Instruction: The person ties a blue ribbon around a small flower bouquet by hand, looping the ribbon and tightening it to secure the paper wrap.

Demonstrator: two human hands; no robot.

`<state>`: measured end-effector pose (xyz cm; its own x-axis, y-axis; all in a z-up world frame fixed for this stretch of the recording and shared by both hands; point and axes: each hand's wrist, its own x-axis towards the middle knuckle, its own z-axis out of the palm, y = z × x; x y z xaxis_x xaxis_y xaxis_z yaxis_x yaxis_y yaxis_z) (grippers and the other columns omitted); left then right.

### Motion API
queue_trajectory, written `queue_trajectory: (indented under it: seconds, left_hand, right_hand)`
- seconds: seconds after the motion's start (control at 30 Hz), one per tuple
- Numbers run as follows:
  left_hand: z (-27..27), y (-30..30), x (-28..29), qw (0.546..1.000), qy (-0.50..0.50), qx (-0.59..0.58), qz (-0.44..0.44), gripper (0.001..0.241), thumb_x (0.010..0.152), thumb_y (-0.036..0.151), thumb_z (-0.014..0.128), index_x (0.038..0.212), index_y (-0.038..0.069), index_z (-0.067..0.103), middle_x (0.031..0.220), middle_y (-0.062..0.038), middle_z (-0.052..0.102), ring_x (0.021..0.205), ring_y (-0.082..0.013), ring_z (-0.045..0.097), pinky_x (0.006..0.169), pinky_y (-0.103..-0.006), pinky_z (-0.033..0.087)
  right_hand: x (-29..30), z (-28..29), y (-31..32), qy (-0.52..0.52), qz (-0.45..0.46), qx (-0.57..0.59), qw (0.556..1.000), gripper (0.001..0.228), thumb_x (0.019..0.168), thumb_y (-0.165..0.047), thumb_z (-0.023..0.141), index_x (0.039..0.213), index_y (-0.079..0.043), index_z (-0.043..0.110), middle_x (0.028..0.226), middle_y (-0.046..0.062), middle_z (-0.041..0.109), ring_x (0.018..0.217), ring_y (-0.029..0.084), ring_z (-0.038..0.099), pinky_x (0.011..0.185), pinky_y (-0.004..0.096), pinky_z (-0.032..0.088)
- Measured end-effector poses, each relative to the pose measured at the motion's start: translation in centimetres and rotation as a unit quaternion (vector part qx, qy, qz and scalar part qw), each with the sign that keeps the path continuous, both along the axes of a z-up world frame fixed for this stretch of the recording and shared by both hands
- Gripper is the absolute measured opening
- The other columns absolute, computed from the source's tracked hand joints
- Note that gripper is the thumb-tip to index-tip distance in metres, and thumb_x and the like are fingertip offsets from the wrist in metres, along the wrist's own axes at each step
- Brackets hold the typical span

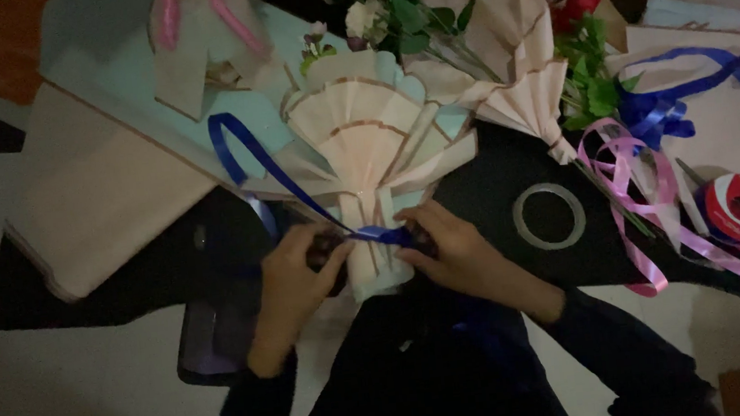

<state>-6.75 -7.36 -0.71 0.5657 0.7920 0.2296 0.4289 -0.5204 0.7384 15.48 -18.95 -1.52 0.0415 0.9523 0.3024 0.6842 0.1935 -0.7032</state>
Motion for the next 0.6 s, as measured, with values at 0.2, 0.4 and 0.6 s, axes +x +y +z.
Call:
queue_trajectory:
  seconds: [0.2, 0.4, 0.6]
  left_hand:
    - [-3.4, 2.5, 0.1, 1.0, -0.006, -0.006, -0.003, 0.017, 0.096, 0.015, 0.074, 0.105, 0.0, 0.074, 0.094, -0.019, 0.074, 0.084, -0.0346, 0.074, 0.062, -0.04, 0.063]
    - [-4.4, 3.7, 0.3, 0.999, 0.019, -0.011, 0.043, 0.018, 0.097, 0.018, 0.073, 0.102, 0.001, 0.076, 0.094, -0.019, 0.076, 0.086, -0.035, 0.075, 0.067, -0.0428, 0.062]
    - [-6.2, 4.0, 2.1, 0.988, -0.117, -0.065, 0.079, 0.011, 0.096, 0.011, 0.075, 0.099, 0.001, 0.077, 0.093, -0.019, 0.077, 0.086, -0.0337, 0.074, 0.069, -0.0419, 0.06]
  right_hand:
    - [1.7, -3.8, 2.7, 0.008, -0.03, 0.002, 1.0, 0.034, 0.084, -0.002, 0.076, 0.117, -0.008, 0.068, 0.097, 0.007, 0.067, 0.089, 0.028, 0.07, 0.073, 0.037, 0.06]
    - [2.4, -4.0, 4.8, 0.035, -0.073, -0.01, 0.997, 0.028, 0.082, 0.006, 0.07, 0.108, -0.002, 0.067, 0.083, 0.013, 0.061, 0.072, 0.032, 0.064, 0.062, 0.041, 0.055]
    - [2.7, -4.4, 5.4, 0.046, -0.092, -0.028, 0.994, 0.027, 0.081, 0.006, 0.069, 0.107, -0.001, 0.067, 0.075, 0.011, 0.057, 0.065, 0.029, 0.061, 0.059, 0.04, 0.052]
